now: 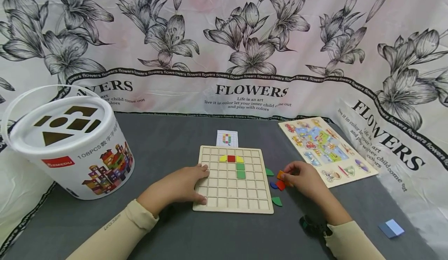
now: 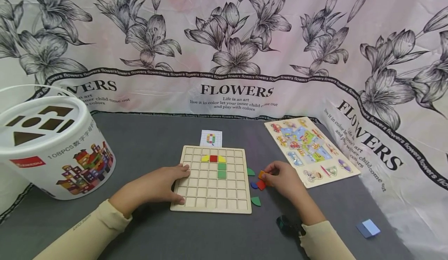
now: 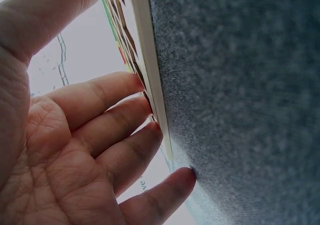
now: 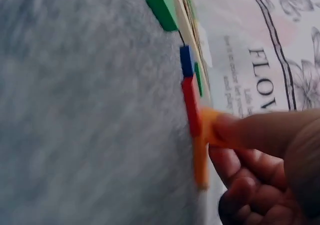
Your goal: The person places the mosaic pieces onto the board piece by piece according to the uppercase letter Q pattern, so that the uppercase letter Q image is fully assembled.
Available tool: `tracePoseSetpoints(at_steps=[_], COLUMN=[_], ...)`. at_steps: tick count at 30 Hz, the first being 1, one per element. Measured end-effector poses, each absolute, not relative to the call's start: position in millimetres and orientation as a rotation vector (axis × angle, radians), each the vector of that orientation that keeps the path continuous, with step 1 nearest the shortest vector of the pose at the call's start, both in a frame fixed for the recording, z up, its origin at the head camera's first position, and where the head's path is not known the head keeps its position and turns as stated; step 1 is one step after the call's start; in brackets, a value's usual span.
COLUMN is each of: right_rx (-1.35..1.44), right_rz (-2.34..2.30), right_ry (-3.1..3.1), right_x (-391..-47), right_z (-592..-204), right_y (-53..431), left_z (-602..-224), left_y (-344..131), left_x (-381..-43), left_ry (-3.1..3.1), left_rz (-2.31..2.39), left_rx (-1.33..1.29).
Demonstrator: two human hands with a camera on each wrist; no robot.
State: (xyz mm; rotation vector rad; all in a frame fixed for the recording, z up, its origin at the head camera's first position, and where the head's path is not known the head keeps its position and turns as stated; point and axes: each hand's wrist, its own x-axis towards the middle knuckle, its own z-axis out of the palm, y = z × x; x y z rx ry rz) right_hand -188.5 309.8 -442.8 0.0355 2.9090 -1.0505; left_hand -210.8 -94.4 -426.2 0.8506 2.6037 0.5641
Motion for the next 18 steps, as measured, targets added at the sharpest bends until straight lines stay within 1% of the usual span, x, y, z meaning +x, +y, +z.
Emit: tracePoseSetpoints(at_steps=[5, 13, 18], right_rx=[0.049, -0.202, -0.290], right_rz=[-1.207, -1.244, -1.223], right_ry=[2.884, 2.812, 2.786], right_x=[-203, -238, -250], right_z=[-430, -433, -440], right_y=[285, 197, 164], left_z=[-427, -431, -431], left_y=[-96, -96, -95], left_x=[-211, -213, -215], left_ry=[2.608, 2.611, 2.625], left_rz=[0.566, 0.547, 0.529], left_rx=[0.850, 0.847, 0.842])
